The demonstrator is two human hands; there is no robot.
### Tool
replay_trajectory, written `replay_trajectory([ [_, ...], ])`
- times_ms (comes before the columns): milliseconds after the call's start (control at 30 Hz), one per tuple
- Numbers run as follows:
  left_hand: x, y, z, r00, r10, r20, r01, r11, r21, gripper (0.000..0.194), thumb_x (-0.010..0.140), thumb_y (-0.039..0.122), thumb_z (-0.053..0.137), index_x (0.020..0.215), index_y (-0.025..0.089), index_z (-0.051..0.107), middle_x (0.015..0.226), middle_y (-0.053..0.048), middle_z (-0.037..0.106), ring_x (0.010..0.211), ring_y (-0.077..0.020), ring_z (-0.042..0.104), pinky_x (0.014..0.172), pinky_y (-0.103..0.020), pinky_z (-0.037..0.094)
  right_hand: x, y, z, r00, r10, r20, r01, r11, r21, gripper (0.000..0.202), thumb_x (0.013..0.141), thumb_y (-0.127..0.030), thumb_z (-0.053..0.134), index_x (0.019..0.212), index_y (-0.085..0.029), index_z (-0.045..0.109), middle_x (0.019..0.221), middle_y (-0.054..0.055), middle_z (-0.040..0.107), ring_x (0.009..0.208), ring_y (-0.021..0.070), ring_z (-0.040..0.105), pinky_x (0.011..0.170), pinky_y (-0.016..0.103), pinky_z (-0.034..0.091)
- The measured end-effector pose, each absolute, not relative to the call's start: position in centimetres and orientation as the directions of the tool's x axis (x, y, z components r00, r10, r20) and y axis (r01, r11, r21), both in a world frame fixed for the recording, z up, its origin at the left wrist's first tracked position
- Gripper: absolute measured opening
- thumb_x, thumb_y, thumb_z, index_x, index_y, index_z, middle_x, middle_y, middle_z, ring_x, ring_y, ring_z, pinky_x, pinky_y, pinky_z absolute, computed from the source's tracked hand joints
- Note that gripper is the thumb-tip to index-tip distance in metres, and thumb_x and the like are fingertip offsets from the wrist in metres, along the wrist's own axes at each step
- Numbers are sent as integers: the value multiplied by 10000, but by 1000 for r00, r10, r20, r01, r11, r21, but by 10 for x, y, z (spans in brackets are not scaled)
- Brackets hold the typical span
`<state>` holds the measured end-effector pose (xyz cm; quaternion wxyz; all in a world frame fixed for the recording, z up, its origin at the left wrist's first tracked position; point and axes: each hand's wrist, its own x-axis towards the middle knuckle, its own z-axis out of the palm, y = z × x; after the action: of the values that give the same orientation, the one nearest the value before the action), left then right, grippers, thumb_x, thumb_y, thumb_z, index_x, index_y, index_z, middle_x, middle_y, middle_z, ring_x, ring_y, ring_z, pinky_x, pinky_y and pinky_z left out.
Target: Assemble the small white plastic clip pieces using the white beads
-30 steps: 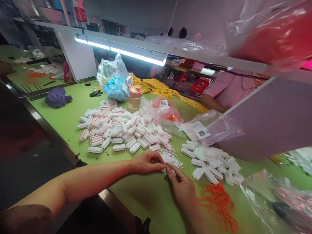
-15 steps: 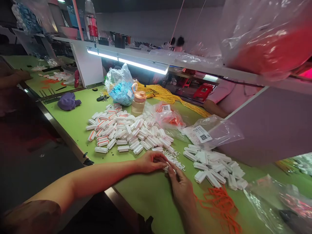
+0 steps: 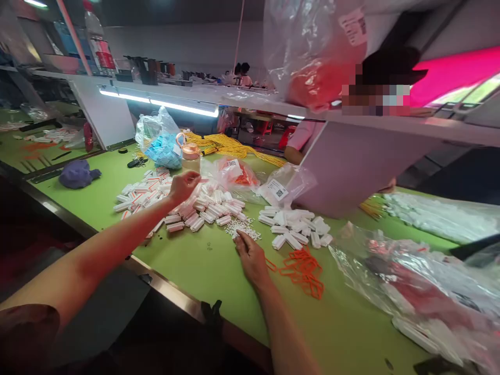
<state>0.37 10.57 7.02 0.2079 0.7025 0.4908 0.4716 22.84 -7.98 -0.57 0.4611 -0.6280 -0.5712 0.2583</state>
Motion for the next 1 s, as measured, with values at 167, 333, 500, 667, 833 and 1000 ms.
replay_trajectory([
  [167, -2, 124, 69, 185, 879, 439, 582, -458, 672, 135, 760, 255, 681, 819, 137, 710, 928, -113, 731, 921, -243, 642, 894, -390, 468, 226, -79, -9, 166, 957, 239, 517, 122, -848, 475, 848, -546, 521, 1094, -187, 712, 940, 99, 755, 831, 228, 686, 773, 389, 540],
  [333, 17, 110, 71, 330, 798, 504, 537, -598, 595, 222, 859, 323, 577, 881, 142, 702, 1206, -126, 660, 1150, -271, 551, 1093, -464, 341, 222, -78, -3, 218, 905, 365, 546, 197, -814, 327, 852, -463, 510, 874, -203, 707, 805, 44, 721, 681, 166, 622, 678, 299, 491],
  [500, 83, 73, 57, 572, 656, 492, 390, -746, 541, 165, 811, 299, 614, 892, 201, 720, 1033, -78, 723, 1005, -221, 622, 990, -387, 440, 224, -84, 5, 418, 794, 442, 588, 134, -798, 381, 887, -471, 429, 607, -221, 489, 574, -22, 480, 573, 124, 427, 581, 258, 361],
  [667, 167, 50, 36, 788, 534, 306, 356, -802, 480, 222, 766, 218, 633, 965, 198, 729, 1030, -76, 729, 1006, -220, 634, 947, -349, 447, 224, -93, 14, 464, 725, 509, 619, 146, -772, 421, 905, -467, 376, 559, -236, 310, 541, -31, 378, 546, 116, 352, 555, 264, 308],
  [833, 224, 41, 29, 787, 555, 268, 400, -791, 463, 120, 694, 140, 646, 770, 185, 728, 831, -82, 721, 928, -264, 626, 933, -413, 409, 228, -93, 19, 489, 682, 544, 630, 154, -761, 412, 924, -452, 350, 576, -240, 284, 540, -31, 363, 531, 113, 348, 553, 269, 303],
  [1000, 229, 34, 37, 768, 584, 263, 418, -768, 486, 104, 657, 92, 631, 600, 172, 666, 652, -81, 663, 876, -272, 610, 948, -454, 379, 236, -91, 20, 517, 658, 547, 610, 166, -775, 421, 929, -470, 366, 579, -238, 335, 545, -29, 399, 525, 113, 371, 570, 277, 321],
])
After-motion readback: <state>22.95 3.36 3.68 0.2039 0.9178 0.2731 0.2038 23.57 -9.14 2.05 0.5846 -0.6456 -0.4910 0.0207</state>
